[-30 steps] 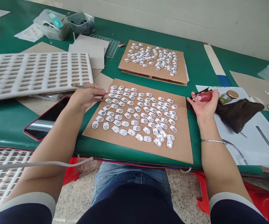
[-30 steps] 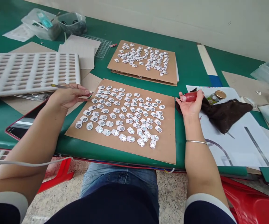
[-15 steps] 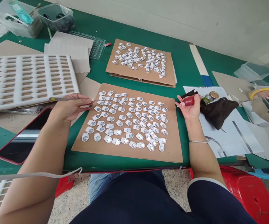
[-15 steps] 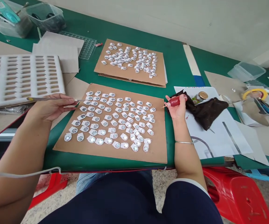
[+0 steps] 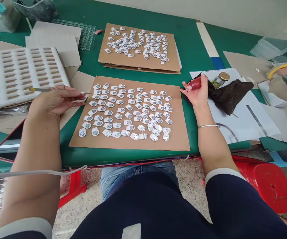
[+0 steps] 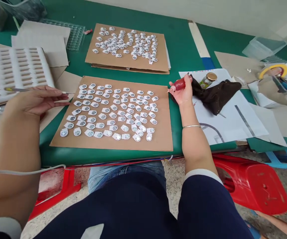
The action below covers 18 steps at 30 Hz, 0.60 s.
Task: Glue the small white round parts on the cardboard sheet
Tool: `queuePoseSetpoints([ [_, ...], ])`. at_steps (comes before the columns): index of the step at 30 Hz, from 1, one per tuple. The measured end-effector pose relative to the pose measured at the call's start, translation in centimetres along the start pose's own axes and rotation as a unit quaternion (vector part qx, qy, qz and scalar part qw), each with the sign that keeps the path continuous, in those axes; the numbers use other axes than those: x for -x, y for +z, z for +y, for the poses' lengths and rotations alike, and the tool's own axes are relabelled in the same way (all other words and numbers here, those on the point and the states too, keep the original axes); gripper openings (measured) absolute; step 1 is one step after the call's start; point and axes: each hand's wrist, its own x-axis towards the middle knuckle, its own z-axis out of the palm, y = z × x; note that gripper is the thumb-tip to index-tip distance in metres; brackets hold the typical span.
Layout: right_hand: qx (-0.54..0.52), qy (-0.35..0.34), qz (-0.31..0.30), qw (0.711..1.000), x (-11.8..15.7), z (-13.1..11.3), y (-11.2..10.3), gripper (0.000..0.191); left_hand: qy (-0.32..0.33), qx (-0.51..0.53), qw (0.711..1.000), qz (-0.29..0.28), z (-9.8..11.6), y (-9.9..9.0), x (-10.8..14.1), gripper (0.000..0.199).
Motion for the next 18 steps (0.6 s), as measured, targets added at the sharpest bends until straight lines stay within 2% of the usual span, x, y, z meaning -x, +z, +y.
queuePoseSetpoints([
  [4,-0.004,-0.042,0.006,0.999,-0.87,0.59,-0.12,0.040,0.006,0.013,1.000,-0.022,-0.04,-0.24,-0.11,0.010],
  [9,0.044,-0.070,-0.064,0.995,-0.99,1.01,0.45,0.037,0.010,-0.003,1.000,-0.008,-0.22,0.03,-0.01,0.010],
  [11,0.053,-0.064,-0.071,0.994,-0.91,0.98,0.47,0.036,0.015,0.006,1.000,-0.002,-0.25,0.17,0.16,0.011],
  [16,0.053,-0.038,-0.046,0.997,-0.46,0.70,0.23,0.024,0.018,0.034,0.999,-0.037,-0.52,-0.02,0.29,0.013],
  [18,0.060,-0.038,-0.005,0.997,-0.26,0.60,0.28,0.021,0.015,0.045,0.998,-0.039,-0.72,-0.24,0.29,0.011],
])
